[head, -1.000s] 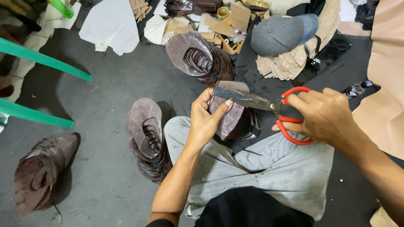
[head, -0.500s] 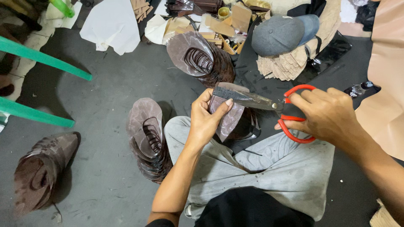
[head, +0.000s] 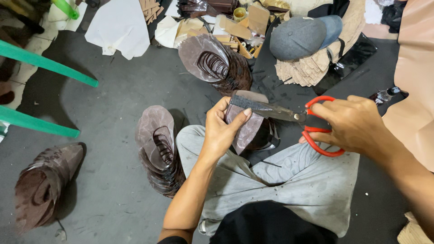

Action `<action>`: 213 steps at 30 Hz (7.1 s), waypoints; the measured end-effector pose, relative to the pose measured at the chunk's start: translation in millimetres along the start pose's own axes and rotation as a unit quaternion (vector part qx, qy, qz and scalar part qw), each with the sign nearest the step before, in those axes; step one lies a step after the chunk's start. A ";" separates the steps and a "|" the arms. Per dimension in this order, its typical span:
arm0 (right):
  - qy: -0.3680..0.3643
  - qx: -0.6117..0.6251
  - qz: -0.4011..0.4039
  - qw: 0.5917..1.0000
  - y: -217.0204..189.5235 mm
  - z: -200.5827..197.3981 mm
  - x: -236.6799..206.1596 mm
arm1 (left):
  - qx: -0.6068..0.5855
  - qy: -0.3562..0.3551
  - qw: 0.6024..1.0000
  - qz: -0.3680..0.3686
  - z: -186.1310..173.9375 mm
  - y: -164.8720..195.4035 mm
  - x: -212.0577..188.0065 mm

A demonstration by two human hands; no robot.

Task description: The person sits on the floor of a shoe workshop and trims excess material from the edges of brown shoe upper pieces using red-handled scissors. They rotate each upper to reach all edges, set trimmed pieces aside, and stack the finished uppers with others on the floor.

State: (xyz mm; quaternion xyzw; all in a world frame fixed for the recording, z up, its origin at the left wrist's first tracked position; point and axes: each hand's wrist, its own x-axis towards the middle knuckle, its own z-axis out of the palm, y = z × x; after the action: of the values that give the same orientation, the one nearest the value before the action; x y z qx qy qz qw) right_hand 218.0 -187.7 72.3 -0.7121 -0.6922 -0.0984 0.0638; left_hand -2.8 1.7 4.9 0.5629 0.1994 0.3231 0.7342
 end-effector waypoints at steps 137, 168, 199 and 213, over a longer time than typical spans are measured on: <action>0.384 0.703 0.308 0.513 -69.3 104.1 10.1 | -0.112 0.020 0.992 -0.061 26.7 -55.4 -27.9; 0.447 0.583 0.289 0.613 -72.3 104.6 -20.9 | 0.435 0.125 0.877 0.164 -47.7 -35.9 -26.8; 0.099 0.459 0.324 0.821 -80.3 115.5 6.5 | 0.624 0.381 0.676 0.091 -111.5 -22.4 -79.7; -0.104 0.187 0.168 0.962 -85.0 129.2 45.4 | 0.319 0.160 0.933 0.048 -3.2 -98.1 -103.8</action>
State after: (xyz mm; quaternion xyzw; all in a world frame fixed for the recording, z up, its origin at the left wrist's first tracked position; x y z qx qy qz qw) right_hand 140.9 -111.3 -46.8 -0.8001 -0.5712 0.1194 0.1391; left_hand -54.3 -84.0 -97.0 0.7176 0.3792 0.3628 0.4578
